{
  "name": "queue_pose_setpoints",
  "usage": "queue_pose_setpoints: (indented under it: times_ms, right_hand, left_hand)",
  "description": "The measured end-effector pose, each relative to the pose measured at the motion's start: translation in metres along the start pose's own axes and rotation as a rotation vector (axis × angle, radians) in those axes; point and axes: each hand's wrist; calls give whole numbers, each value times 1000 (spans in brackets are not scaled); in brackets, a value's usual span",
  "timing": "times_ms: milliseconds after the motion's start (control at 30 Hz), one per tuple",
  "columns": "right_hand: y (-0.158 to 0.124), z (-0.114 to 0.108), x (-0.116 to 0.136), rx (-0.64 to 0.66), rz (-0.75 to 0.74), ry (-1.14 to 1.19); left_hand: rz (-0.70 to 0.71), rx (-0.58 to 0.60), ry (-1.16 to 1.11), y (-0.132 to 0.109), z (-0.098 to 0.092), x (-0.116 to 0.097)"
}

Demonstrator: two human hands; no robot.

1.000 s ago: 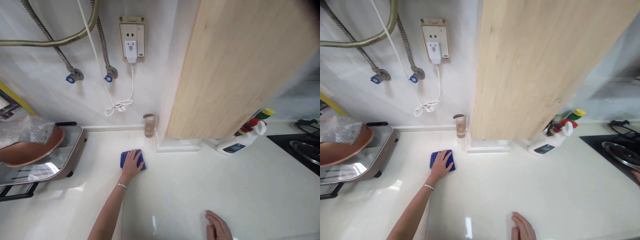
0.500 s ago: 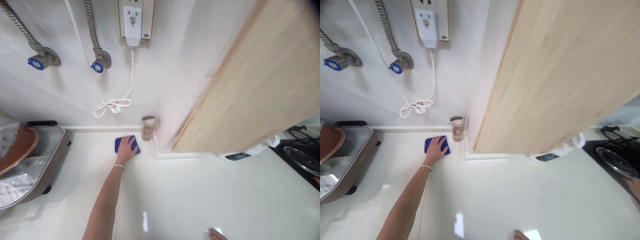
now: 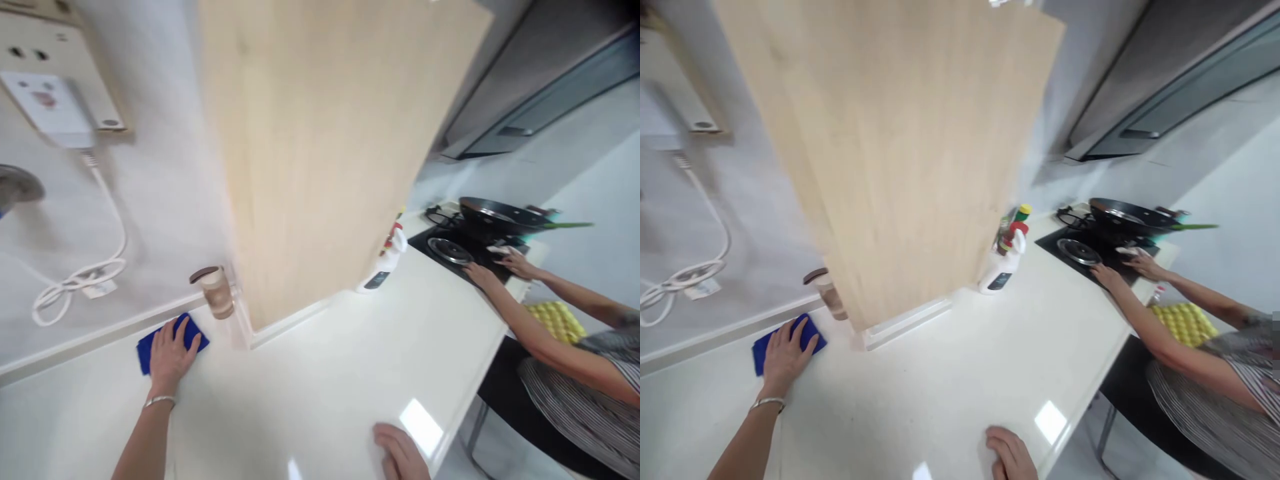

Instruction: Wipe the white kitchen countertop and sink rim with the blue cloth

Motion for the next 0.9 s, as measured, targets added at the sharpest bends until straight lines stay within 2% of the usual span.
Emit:
queue_pose_setpoints:
  times_ms: [133, 300, 433, 600, 667, 733, 800, 833, 900]
  right_hand:
    - [4, 0, 6, -21, 1, 54]
    - [3, 1, 7, 3, 48, 140]
    - [5, 1, 10, -9, 66, 187]
    - [6, -2, 14, -56, 63, 214]
    - [5, -2, 13, -101, 77, 241]
    - [5, -2, 13, -177, 119, 291]
    - [5, -2, 12, -261, 180, 360]
    - [7, -3, 13, -295, 209, 393]
    - [11, -6, 16, -328, 243, 432]
  left_hand:
    - [-24, -4, 42, -31, 3, -19]
    - [40, -21, 75, -95, 4, -64]
    - [134, -12, 62, -148, 14, -128]
    - [309, 33, -19, -199, 35, -243]
    - [382, 73, -66, -214, 42, -289]
    - [452, 123, -113, -223, 46, -325]
    - [506, 171, -164, -229, 46, -345]
    - [533, 192, -193, -230, 44, -349]
    - [573, 219, -271, -234, 37, -343]
Point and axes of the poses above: each hand's wrist, its own y-axis towards the middle knuckle, its own z-axis out of the palm, x = y × z, and after that the axes turned 11 degrees about x, right-handed
